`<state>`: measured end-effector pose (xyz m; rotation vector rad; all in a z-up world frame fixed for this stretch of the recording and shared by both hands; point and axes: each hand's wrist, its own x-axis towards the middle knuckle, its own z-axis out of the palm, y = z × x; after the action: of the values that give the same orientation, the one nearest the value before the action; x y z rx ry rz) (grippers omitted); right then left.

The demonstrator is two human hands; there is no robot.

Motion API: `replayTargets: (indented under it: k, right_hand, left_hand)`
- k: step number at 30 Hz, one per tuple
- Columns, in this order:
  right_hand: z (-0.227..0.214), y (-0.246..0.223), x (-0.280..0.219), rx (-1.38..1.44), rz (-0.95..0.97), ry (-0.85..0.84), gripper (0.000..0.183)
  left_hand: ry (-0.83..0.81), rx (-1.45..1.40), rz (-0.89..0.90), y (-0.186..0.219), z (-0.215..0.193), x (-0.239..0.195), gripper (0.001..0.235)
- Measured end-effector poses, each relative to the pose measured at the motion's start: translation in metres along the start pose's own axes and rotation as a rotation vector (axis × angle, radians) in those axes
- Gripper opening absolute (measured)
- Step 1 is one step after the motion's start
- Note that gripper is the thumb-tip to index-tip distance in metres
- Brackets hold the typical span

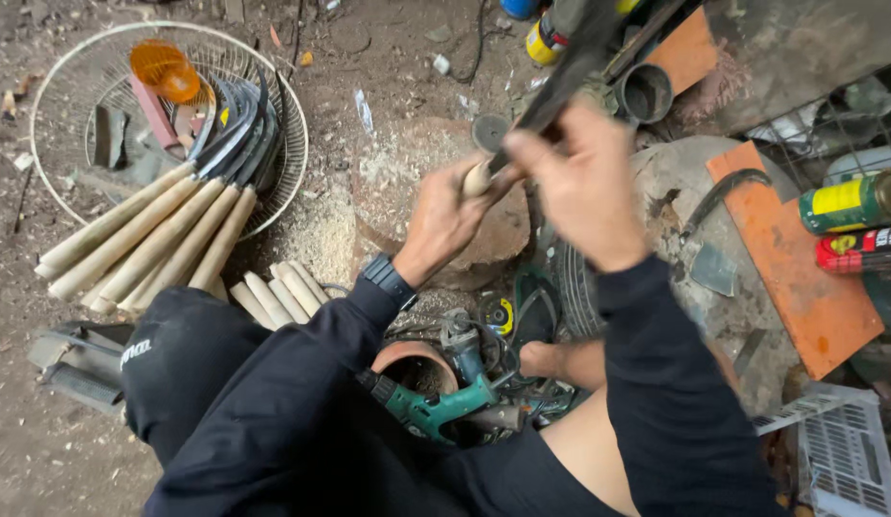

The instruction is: The person assembles sickles by inserting curved metal blades into wooden handles. They use a hammer to tap the blades into place and a power drill to create holes in the handles. The person works on multiple sickles, placing finished ones aside.

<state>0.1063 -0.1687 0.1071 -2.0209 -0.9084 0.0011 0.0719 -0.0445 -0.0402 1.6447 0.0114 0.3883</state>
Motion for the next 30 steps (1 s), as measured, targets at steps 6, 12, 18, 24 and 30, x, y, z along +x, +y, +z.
replayTargets:
  k: [6,12,18,24,30]
  right_hand:
    - [0.014,0.004,0.003,-0.182,0.104,0.059,0.005]
    - [0.033,0.078,-0.016,0.192,0.166,-0.020,0.008]
    - [0.020,0.052,-0.014,-0.006,0.097,-0.031,0.015]
    - [0.001,0.056,-0.012,0.141,0.095,-0.027,0.018]
    - [0.005,0.069,-0.013,0.230,0.268,-0.024,0.027]
  left_hand:
    - [0.003,-0.054,0.162,-0.027,0.007,-0.002,0.020]
    - [-0.004,-0.064,0.059,-0.060,0.010,-0.007,0.016]
    - [-0.014,-0.102,0.008,-0.065,0.014,-0.009,0.017]
    - [-0.014,-0.202,-0.127,-0.052,0.014,-0.003,0.022]
    - [0.030,-0.226,-0.078,-0.001,-0.012,0.015,0.033]
